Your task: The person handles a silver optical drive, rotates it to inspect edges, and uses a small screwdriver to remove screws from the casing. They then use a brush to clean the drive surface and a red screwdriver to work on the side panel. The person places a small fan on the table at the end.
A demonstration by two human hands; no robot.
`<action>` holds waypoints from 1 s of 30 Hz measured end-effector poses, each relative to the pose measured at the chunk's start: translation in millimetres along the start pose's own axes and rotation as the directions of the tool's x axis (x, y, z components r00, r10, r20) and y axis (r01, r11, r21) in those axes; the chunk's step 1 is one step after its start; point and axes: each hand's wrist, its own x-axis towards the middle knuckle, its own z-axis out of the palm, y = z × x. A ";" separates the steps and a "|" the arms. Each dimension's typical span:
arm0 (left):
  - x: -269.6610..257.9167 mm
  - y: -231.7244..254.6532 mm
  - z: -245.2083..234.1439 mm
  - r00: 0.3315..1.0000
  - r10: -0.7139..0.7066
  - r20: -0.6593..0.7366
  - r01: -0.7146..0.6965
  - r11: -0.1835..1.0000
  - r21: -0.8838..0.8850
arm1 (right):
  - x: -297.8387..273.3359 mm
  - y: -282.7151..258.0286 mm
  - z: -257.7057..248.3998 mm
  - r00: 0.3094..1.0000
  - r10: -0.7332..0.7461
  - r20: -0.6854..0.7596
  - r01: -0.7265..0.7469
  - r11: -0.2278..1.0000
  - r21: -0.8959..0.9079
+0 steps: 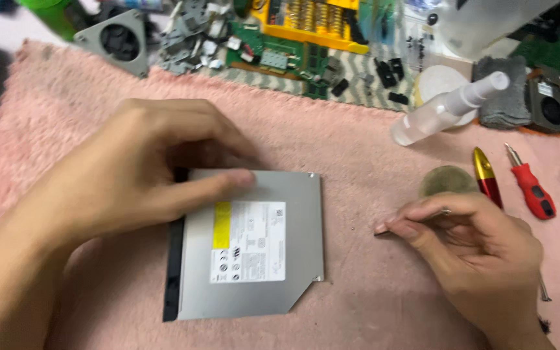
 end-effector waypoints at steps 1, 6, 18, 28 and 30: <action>0.9 -2.4 1.4 1.000 -0.012 -0.011 0.012 1.000 0.001 | -3.0 -0.3 1.6 1.000 -0.007 0.014 0.007 1.000 0.005; 0.2 -14.9 15.8 0.977 0.200 0.071 -0.205 0.977 0.068 | -18.0 -16.1 13.3 1.000 0.002 0.014 -0.005 0.986 0.169; 3.7 -31.4 26.2 0.964 0.253 0.084 -0.258 0.964 0.055 | -28.8 -4.1 24.3 0.986 0.032 0.165 -0.076 0.960 0.269; 2.2 -29.3 25.2 0.962 0.258 0.092 -0.263 0.963 0.053 | -27.4 -10.1 26.0 0.982 0.058 0.179 -0.102 0.963 0.251; 2.3 -29.3 24.8 0.960 0.261 0.099 -0.267 0.962 0.053 | -28.3 -10.6 26.2 0.981 0.071 0.180 -0.117 0.957 0.265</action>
